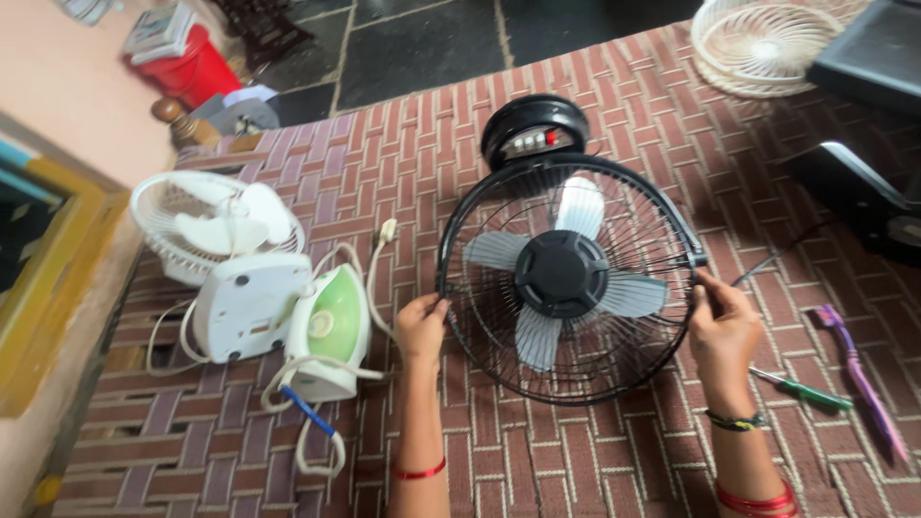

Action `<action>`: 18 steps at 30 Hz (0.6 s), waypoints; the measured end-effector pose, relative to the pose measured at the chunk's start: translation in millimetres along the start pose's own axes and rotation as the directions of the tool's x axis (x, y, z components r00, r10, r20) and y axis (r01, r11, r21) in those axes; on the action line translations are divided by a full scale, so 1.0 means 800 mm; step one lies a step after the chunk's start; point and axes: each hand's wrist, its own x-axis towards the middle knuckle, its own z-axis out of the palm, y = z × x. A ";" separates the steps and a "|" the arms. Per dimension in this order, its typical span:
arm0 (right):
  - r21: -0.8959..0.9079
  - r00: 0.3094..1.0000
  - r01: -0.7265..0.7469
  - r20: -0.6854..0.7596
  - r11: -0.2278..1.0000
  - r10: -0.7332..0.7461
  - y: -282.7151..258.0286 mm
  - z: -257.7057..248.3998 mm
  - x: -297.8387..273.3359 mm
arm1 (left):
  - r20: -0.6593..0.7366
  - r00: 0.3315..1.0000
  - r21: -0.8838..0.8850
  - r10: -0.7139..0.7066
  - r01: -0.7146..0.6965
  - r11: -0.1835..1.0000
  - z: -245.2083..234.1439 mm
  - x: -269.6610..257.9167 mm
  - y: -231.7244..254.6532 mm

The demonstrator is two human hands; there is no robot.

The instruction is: The person aligns and attaches the front protective cage of a black electric fan using a screwdriver and by hand while sitting on a woven mat.

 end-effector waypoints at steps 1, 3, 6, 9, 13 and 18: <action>-0.040 0.999 0.050 -0.003 0.998 -0.050 -0.001 -0.002 -0.002 | 0.036 0.999 -0.044 -0.033 0.035 0.998 0.000 0.003 -0.002; 0.040 0.999 -0.047 0.029 0.998 0.045 -0.002 -0.003 -0.002 | 0.059 0.996 -0.089 -0.066 0.071 0.993 -0.004 0.007 -0.001; 0.130 0.991 -0.129 0.063 0.983 0.122 0.000 -0.005 0.006 | 0.103 0.972 -0.123 -0.212 0.224 0.967 -0.006 0.006 0.005; 0.111 0.989 -0.142 0.058 0.984 0.136 0.008 -0.003 0.007 | 0.163 0.947 -0.244 -0.276 0.309 0.919 -0.009 -0.005 0.009; 0.073 0.998 -0.057 0.040 0.996 0.054 0.029 -0.003 0.013 | 0.162 0.957 -0.196 -0.241 0.271 0.943 -0.008 -0.022 0.018; 0.284 0.978 -0.200 0.112 0.938 0.174 0.071 -0.011 0.030 | 0.187 0.955 -0.163 -0.230 0.261 0.951 -0.006 -0.028 0.025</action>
